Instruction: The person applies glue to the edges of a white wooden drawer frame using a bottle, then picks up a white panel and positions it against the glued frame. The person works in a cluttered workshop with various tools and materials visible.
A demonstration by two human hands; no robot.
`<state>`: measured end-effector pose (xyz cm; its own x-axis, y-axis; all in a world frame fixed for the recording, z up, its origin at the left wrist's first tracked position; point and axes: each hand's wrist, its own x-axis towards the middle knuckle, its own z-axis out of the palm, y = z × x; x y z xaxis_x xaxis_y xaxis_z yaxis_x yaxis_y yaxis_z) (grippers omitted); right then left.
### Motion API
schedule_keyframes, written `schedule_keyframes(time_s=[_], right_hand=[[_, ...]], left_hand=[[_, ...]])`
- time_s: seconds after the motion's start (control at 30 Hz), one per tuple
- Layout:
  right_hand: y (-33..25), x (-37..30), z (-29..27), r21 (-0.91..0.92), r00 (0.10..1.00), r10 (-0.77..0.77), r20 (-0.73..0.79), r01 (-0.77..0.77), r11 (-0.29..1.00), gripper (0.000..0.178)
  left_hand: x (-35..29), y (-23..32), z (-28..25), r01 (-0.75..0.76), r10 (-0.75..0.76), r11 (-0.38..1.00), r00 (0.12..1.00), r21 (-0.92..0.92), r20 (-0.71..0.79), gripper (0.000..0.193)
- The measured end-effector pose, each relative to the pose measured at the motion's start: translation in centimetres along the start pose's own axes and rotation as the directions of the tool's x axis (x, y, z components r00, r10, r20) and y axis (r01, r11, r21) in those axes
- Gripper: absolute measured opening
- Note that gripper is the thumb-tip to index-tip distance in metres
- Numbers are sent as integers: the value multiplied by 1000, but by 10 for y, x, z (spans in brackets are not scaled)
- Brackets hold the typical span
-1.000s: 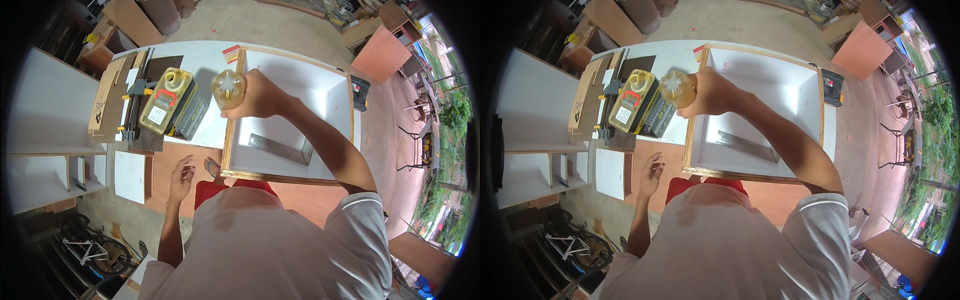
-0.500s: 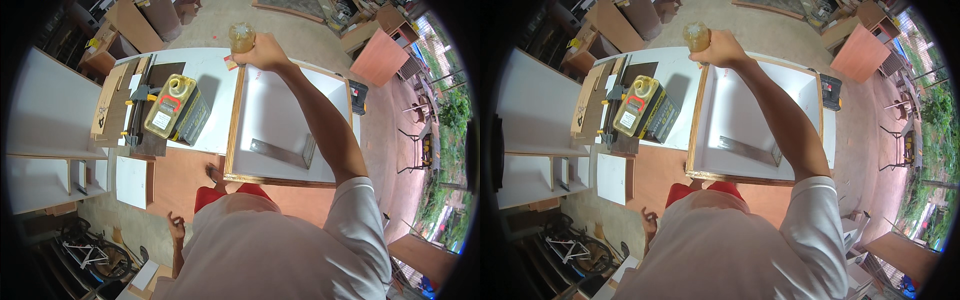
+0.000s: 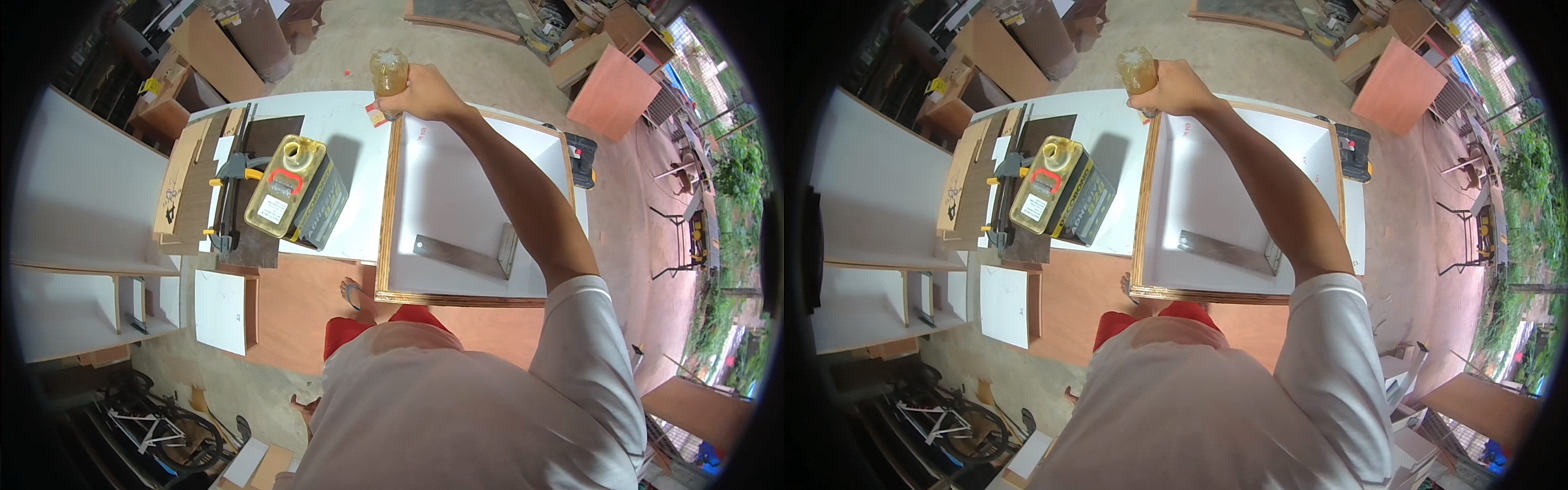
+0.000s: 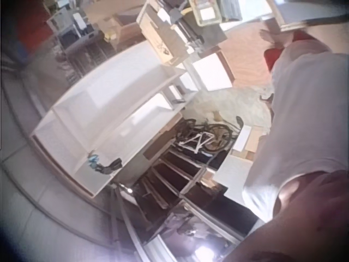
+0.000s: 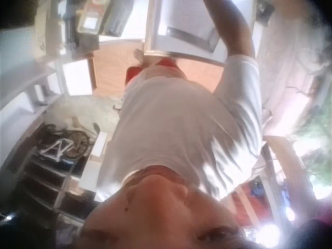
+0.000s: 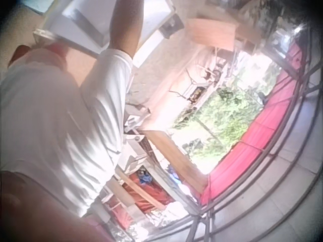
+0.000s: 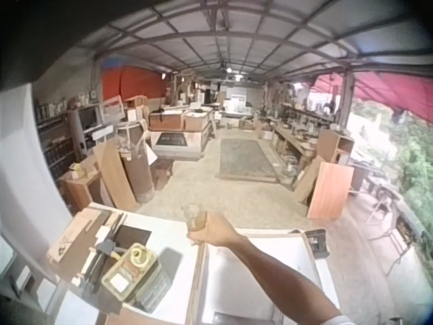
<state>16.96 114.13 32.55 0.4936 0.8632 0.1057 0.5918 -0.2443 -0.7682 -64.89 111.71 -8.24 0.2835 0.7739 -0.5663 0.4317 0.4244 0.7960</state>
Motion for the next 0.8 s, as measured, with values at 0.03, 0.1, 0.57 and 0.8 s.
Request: schedule_keyframes(time_s=[0.03,0.1,0.57,0.8], right_hand=[[-3,-1,-1,7,1000,21,18,-22,1000,38],[-1,-4,1,-62,1000,4,30,-2,998,36],[-29,-80,41,-44,971,-170,165,180,983,46],[-48,-121,50,47,950,-272,151,268,962,48]], left_hand=[[0,1,1,-3,3,1000,1000,2,-3,75],[0,5,4,-6,6,1000,1000,16,-17,76],[-22,-13,-1,-41,41,998,999,51,-4,82],[-36,-37,1,-108,105,993,993,55,58,85]])
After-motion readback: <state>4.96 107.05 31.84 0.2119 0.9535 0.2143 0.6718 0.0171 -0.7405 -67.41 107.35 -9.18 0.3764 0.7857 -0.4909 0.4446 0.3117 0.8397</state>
